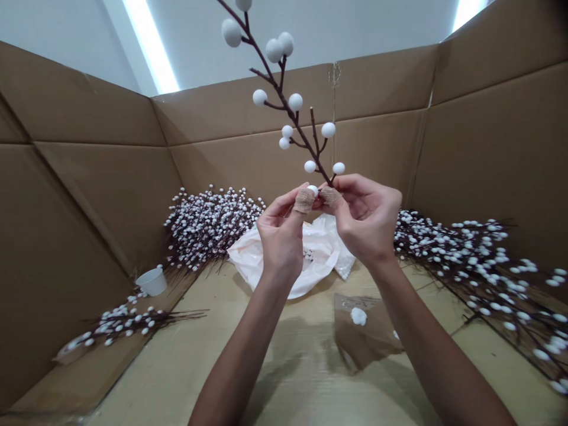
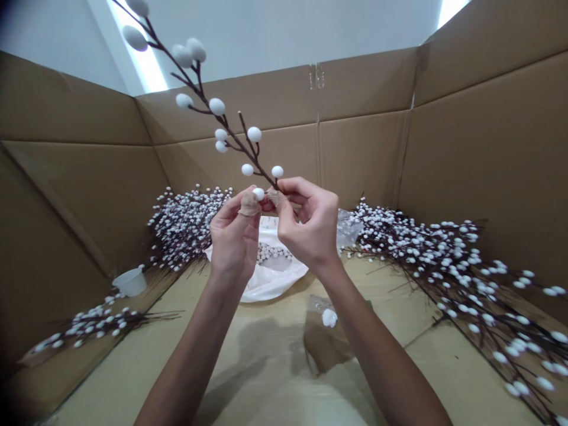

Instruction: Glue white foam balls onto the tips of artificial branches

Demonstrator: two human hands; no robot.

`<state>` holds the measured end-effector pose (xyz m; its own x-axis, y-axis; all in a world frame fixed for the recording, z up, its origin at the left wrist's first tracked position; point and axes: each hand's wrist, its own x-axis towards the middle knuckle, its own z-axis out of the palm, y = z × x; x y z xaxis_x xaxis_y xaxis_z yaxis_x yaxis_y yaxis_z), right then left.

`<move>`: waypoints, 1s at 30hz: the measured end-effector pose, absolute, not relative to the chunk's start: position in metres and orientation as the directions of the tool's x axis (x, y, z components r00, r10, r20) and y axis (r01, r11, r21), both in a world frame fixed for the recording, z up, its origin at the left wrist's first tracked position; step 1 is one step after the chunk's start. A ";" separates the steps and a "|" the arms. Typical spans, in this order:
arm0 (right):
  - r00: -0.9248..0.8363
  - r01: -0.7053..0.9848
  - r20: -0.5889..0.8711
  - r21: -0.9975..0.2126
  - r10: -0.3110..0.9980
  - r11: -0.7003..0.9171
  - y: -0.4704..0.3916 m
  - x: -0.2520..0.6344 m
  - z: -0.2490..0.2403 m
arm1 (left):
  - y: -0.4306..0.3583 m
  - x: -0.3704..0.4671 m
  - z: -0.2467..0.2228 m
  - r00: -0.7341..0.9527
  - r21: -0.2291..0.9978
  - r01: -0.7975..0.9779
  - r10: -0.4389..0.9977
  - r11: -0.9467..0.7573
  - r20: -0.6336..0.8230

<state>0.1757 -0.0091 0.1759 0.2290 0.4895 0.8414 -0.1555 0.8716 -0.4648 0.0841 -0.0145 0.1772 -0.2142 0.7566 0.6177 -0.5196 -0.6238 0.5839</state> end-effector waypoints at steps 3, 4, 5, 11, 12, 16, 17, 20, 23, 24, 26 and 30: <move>0.225 -0.151 0.850 -0.453 0.477 0.878 -0.007 0.176 0.175 | -0.013 0.083 0.177 -0.211 0.574 -0.529 0.752 -0.625 0.624; 0.223 -0.152 0.852 -0.449 0.473 0.881 -0.007 0.176 0.175 | -0.012 0.083 0.177 -0.207 0.571 -0.533 0.751 -0.625 0.627; 0.222 -0.151 0.854 -0.447 0.470 0.882 -0.006 0.176 0.175 | -0.012 0.083 0.177 -0.203 0.570 -0.535 0.749 -0.624 0.630; 0.229 -0.139 0.851 -0.451 0.472 0.882 -0.005 0.177 0.174 | -0.012 0.082 0.178 -0.173 0.583 -0.532 0.752 -0.615 0.635; 0.230 -0.137 0.848 -0.457 0.477 0.879 -0.005 0.176 0.174 | -0.012 0.082 0.178 -0.171 0.586 -0.530 0.754 -0.613 0.634; 0.238 -0.149 0.833 -0.476 0.499 0.867 -0.005 0.176 0.174 | -0.011 0.082 0.178 -0.172 0.606 -0.521 0.769 -0.601 0.615; 0.241 -0.158 0.829 -0.480 0.505 0.863 -0.005 0.176 0.174 | -0.011 0.082 0.178 -0.171 0.615 -0.515 0.774 -0.598 0.610; 0.238 -0.216 0.801 -0.507 0.549 0.834 -0.004 0.176 0.174 | -0.009 0.077 0.178 -0.144 0.646 -0.499 0.790 -0.578 0.596; 0.211 -0.315 0.749 -0.556 0.628 0.769 -0.001 0.174 0.174 | -0.009 0.064 0.182 -0.057 0.700 -0.484 0.817 -0.526 0.574; 0.193 -0.343 0.734 -0.571 0.651 0.746 -0.001 0.173 0.173 | -0.010 0.057 0.185 -0.017 0.729 -0.466 0.829 -0.502 0.560; 0.150 -0.380 0.713 -0.598 0.685 0.705 0.000 0.170 0.172 | -0.012 0.043 0.191 0.065 0.786 -0.414 0.846 -0.459 0.529; 0.077 -0.379 0.689 -0.649 0.721 0.660 -0.001 0.164 0.168 | -0.019 0.021 0.201 0.131 0.809 -0.350 0.831 -0.471 0.541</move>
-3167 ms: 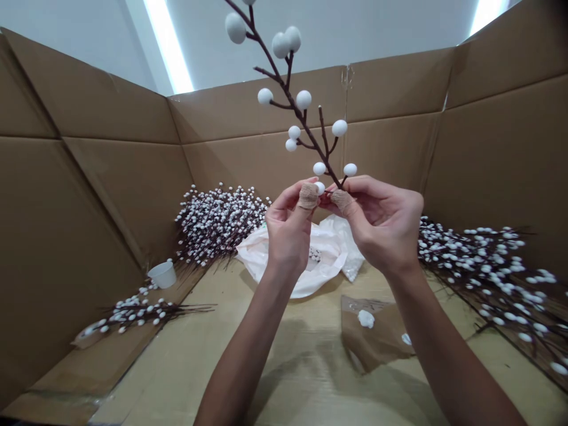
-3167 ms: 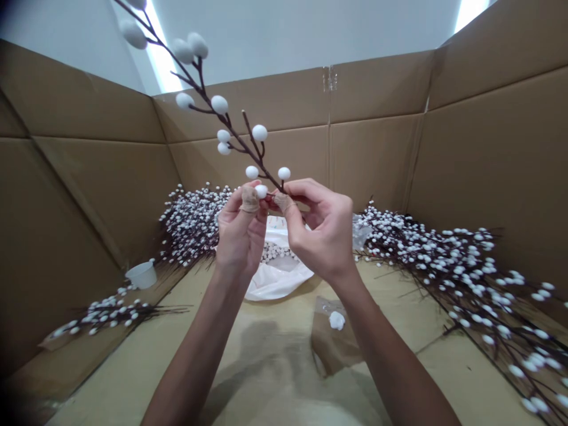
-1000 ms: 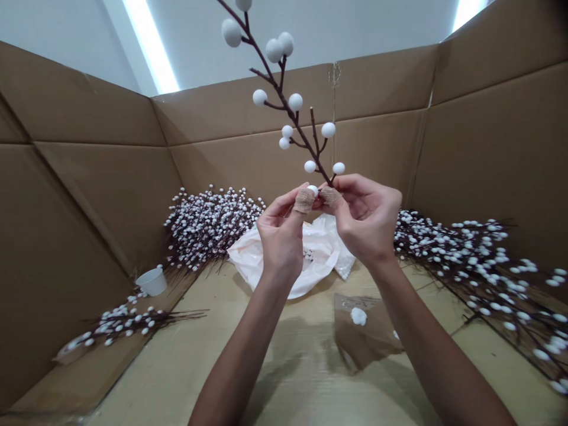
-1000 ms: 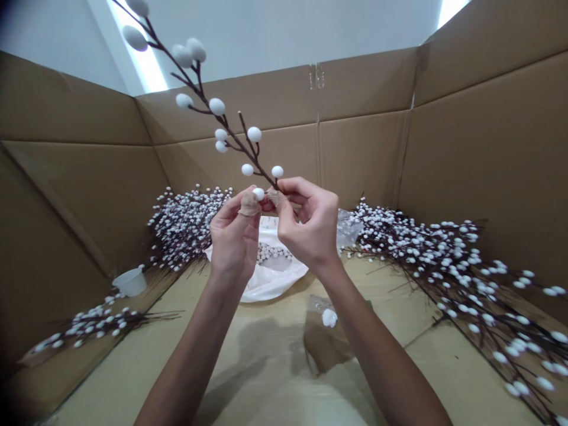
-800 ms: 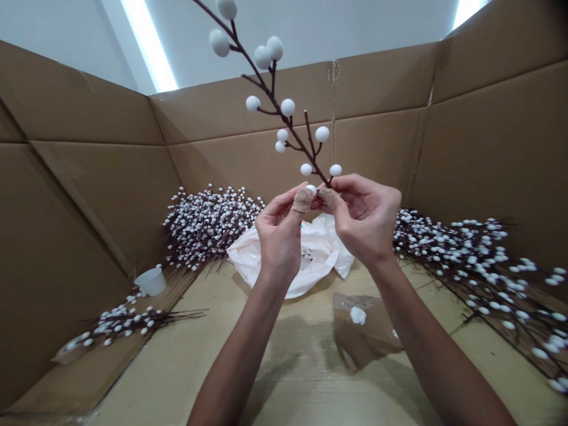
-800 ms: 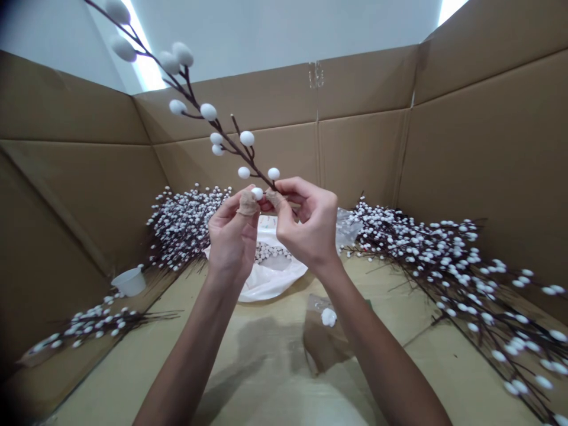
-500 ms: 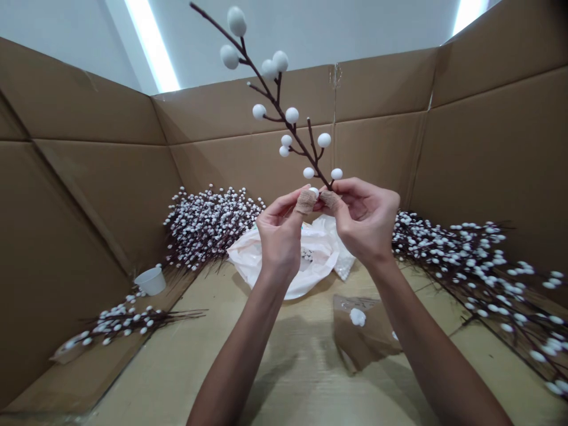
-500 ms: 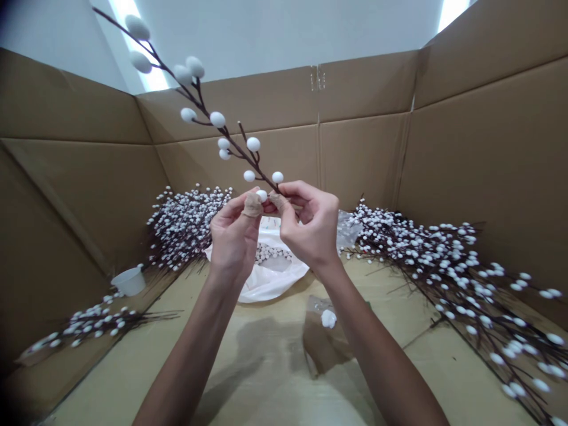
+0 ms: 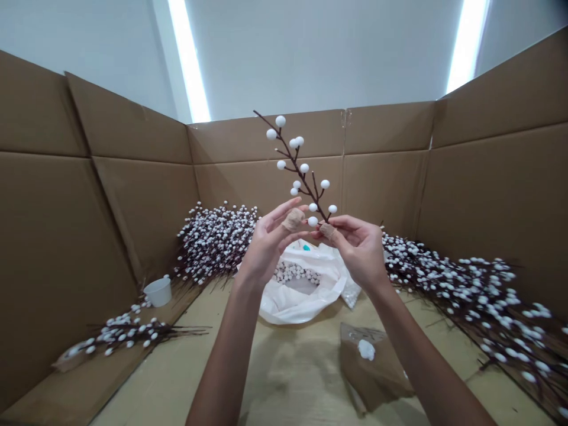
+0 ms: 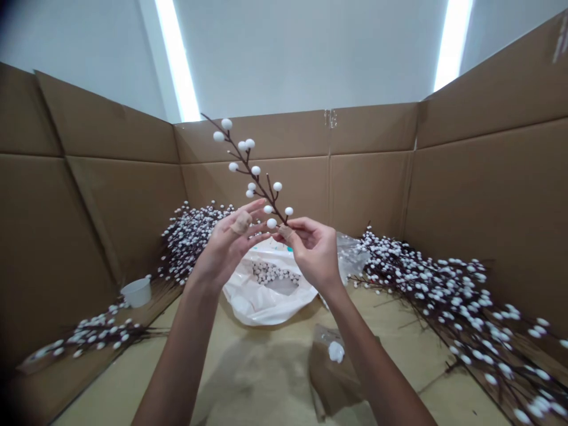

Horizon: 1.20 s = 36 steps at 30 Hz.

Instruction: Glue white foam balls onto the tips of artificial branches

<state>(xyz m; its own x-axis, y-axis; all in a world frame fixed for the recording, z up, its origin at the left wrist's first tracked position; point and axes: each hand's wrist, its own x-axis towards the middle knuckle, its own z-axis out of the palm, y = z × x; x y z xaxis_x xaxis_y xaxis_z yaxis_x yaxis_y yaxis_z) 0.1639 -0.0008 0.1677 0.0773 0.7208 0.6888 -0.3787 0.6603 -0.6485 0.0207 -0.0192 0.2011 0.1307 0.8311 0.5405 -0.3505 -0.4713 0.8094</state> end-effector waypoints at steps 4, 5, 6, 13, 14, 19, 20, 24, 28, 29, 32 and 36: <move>0.007 -0.307 0.691 -0.687 0.723 0.659 -0.004 0.157 0.162 | -0.027 0.016 0.206 0.028 0.759 -0.335 0.799 -0.559 0.601; -0.003 -0.291 0.694 -0.689 0.720 0.663 -0.005 0.155 0.161 | -0.029 0.017 0.207 0.008 0.747 -0.341 0.793 -0.571 0.610; -0.013 -0.279 0.698 -0.690 0.716 0.668 -0.005 0.153 0.160 | -0.030 0.018 0.207 -0.010 0.738 -0.350 0.790 -0.577 0.613; -0.041 -0.242 0.723 -0.677 0.690 0.695 -0.008 0.143 0.154 | -0.033 0.019 0.208 -0.090 0.701 -0.472 0.821 -0.534 0.564; -0.045 -0.245 0.725 -0.675 0.688 0.696 -0.008 0.143 0.153 | -0.032 0.019 0.208 -0.082 0.701 -0.474 0.820 -0.532 0.567; -0.047 -0.235 0.729 -0.673 0.683 0.701 -0.003 0.139 0.148 | -0.026 0.018 0.206 -0.056 0.708 -0.454 0.810 -0.541 0.583; -0.049 -0.232 0.727 -0.675 0.685 0.700 -0.003 0.138 0.147 | -0.024 0.018 0.205 -0.050 0.708 -0.452 0.808 -0.542 0.587; -0.053 -0.197 0.718 -0.689 0.694 0.697 -0.001 0.138 0.147 | -0.017 0.017 0.203 -0.034 0.711 -0.433 0.798 -0.554 0.601; -0.174 -0.072 0.673 -0.737 0.719 0.672 0.001 0.156 0.155 | -0.015 0.011 0.204 -0.081 0.695 -0.377 0.770 -0.611 0.633; -0.252 -0.050 0.635 -0.762 0.730 0.645 0.004 0.163 0.155 | -0.016 0.008 0.205 -0.110 0.686 -0.355 0.757 -0.635 0.644; -0.489 0.034 0.427 -0.862 0.760 0.507 0.024 0.174 0.146 | -0.019 -0.001 0.208 -0.188 0.658 -0.276 0.711 -0.700 0.677; -0.634 0.497 0.141 -0.680 0.760 0.540 0.068 0.156 0.105 | -0.024 -0.007 0.208 -0.199 0.667 -0.211 0.700 -0.714 0.686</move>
<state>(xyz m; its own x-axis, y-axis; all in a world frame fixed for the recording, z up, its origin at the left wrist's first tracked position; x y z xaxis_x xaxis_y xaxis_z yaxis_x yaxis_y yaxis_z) 0.1556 0.0676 0.1045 -0.6341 0.7604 0.1406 0.4966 0.5398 -0.6798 -0.0072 -0.0245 0.2083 -0.1989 0.6996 0.6863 -0.2106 -0.7145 0.6672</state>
